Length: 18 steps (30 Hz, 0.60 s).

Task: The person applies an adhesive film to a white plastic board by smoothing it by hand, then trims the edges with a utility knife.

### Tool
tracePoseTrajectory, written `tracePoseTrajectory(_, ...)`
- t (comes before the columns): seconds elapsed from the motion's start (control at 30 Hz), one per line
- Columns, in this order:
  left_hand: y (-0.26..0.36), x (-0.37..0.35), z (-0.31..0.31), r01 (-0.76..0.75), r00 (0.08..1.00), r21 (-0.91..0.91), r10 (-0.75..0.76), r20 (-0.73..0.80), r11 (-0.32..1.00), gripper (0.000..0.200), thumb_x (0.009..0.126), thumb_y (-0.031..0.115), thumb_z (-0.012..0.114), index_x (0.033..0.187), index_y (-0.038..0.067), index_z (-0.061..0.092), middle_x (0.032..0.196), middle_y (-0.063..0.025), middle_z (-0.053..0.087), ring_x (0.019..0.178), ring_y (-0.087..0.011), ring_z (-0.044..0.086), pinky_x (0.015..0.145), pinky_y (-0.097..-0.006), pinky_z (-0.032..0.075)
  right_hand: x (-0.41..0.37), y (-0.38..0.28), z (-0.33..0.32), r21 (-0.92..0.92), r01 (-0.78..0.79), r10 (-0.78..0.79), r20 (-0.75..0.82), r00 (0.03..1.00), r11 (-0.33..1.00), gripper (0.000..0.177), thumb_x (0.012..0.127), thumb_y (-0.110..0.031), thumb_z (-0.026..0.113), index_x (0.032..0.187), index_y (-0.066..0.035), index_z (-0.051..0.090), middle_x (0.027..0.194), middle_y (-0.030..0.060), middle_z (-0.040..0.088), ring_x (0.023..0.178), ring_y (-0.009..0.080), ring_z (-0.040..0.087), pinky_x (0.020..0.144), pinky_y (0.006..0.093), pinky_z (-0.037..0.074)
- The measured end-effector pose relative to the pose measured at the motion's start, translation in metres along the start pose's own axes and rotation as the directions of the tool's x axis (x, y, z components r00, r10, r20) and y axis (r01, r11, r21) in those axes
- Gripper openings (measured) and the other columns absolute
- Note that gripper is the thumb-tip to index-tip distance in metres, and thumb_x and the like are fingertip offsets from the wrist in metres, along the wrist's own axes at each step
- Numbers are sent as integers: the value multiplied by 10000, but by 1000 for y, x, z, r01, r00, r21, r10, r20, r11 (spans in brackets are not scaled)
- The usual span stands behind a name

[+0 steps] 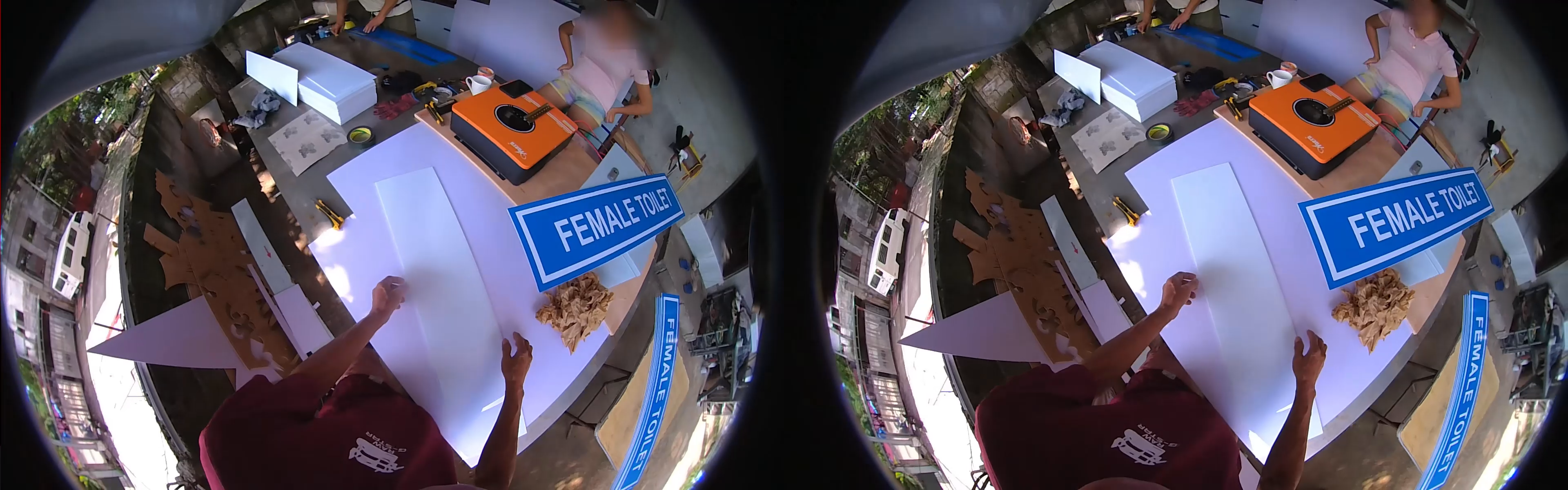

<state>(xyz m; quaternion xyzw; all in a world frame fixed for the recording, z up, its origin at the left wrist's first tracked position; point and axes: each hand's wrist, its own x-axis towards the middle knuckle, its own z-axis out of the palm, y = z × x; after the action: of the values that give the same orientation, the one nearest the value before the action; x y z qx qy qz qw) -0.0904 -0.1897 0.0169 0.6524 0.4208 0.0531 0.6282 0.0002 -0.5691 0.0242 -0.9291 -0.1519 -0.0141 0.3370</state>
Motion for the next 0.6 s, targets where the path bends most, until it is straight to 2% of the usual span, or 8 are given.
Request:
tracePoseTrajectory(0.03, 9, 8, -13, 65, 998, -59, -66, -8, 996, 446, 920, 218, 685, 1289, -22, 611, 978, -106, 702, 823, -194, 695, 654, -337, 603, 9, -9, 8, -8, -7, 7, 4, 1000, 1000, 349, 919, -203, 709, 1198, 1, 667, 1172, 215, 677, 1098, 421, 609, 945, 519, 493)
tracePoseTrajectory(0.17, 16, 28, -37, 242, 967, -205, -217, 136, 948, 554, 913, 144, 684, 1398, -39, 490, 1162, -135, 660, 926, -224, 699, 723, -412, 640, 46, -38, 40, -97, 11, -9, 17, 1000, 995, 368, 911, -210, 719, 1208, -2, 659, 1207, 219, 658, 1117, 421, 587, 956, 520, 484)
tracePoseTrajectory(0.2, 11, 31, -35, 237, 970, -230, -217, 109, 944, 361, 953, 117, 610, 1302, 34, 564, 1075, -108, 691, 865, -203, 710, 642, -381, 645, 54, -41, 49, -108, -1, 5, 32, 999, 994, 376, 910, -219, 721, 1209, -1, 656, 1213, 226, 650, 1115, 425, 578, 953, 521, 484)
tracePoseTrajectory(0.23, 19, 29, -36, 274, 961, -247, -254, 109, 930, 381, 942, 116, 628, 1311, 36, 572, 1072, -104, 693, 868, -204, 713, 644, -381, 645, 61, -47, 58, -115, 5, -5, -1, 1000, 993, 374, 908, -217, 722, 1209, -4, 657, 1223, 222, 644, 1115, 420, 577, 953, 519, 486)
tracePoseTrajectory(0.27, 27, 26, -38, 286, 957, -173, -271, 107, 942, 415, 919, 133, 661, 1316, 32, 592, 1070, -97, 691, 874, -200, 715, 649, -370, 641, 67, -52, 64, -120, -14, 13, -10, 1000, 993, 376, 904, -205, 728, 1219, -12, 659, 1225, 216, 644, 1115, 418, 578, 954, 521, 487)
tracePoseTrajectory(0.33, 26, 34, -39, 348, 925, -113, -321, 203, 931, 474, 887, 170, 691, 1332, 27, 610, 1070, -99, 693, 892, -188, 716, 664, -378, 629, 82, -60, 73, -100, -43, 45, 17, 999, 994, 378, 895, -195, 737, 1220, -15, 664, 1204, 211, 648, 1113, 417, 582, 949, 517, 494)
tracePoseTrajectory(0.53, 30, 46, -45, 428, 865, -191, -339, 370, 883, 430, 937, 175, 666, 1291, -57, 587, 1147, -143, 659, 1044, -272, 687, 826, -470, 607, 119, -71, 105, -113, -89, 95, 48, 994, 990, 354, 889, -176, 742, 1199, -19, 677, 1164, 202, 657, 1098, 411, 593, 924, 514, 508)
tracePoseTrajectory(0.6, 35, 49, -43, 473, 817, -193, -345, 462, 860, 418, 952, 181, 660, 1276, -71, 583, 1168, -154, 646, 1064, -308, 679, 862, -495, 593, 125, -84, 112, -116, -13, 10, -29, 1000, 993, 346, 895, -191, 743, 1188, -19, 681, 1131, 184, 666, 1058, 385, 614, 914, 483, 513)
